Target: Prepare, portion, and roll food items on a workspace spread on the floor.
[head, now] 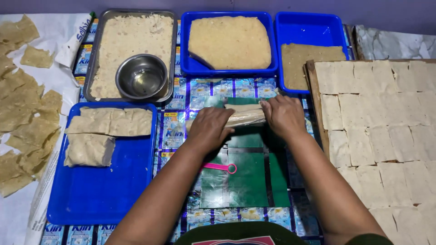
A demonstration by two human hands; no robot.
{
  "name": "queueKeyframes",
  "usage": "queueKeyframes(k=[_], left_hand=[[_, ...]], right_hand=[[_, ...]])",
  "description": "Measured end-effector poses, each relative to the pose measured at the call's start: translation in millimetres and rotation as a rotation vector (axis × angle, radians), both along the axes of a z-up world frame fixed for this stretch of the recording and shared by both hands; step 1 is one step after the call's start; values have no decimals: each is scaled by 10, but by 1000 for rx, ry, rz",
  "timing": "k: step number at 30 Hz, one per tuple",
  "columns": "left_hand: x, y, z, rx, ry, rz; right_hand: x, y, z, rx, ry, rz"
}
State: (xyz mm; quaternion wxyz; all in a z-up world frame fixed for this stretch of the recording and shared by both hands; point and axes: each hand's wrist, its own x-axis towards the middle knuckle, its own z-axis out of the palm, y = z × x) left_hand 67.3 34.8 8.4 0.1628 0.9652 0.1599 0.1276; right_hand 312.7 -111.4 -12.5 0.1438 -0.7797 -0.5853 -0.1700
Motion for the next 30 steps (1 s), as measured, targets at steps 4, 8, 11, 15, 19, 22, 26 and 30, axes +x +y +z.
queueKeyframes(k=[4, 8, 11, 15, 19, 22, 26, 30], left_hand=[[326, 184, -201, -12, 57, -1], [483, 343, -428, 77, -46, 233], [595, 408, -617, 293, -148, 405], [585, 359, -819, 417, -196, 464], [603, 352, -848, 516, -234, 480], [621, 308, -759, 477, -253, 451], [565, 230, -596, 450, -280, 395], [526, 196, -520, 402, -271, 366]], right_hand=[[266, 159, -477, -21, 45, -90], [358, 222, -696, -36, 63, -105], [439, 262, -780, -60, 115, -94], [431, 231, -862, -97, 165, -101], [430, 220, -877, -106, 175, -88], [384, 173, -847, -34, 159, -66], [219, 63, -734, 25, 138, -85], [218, 59, -649, 69, 37, -60]])
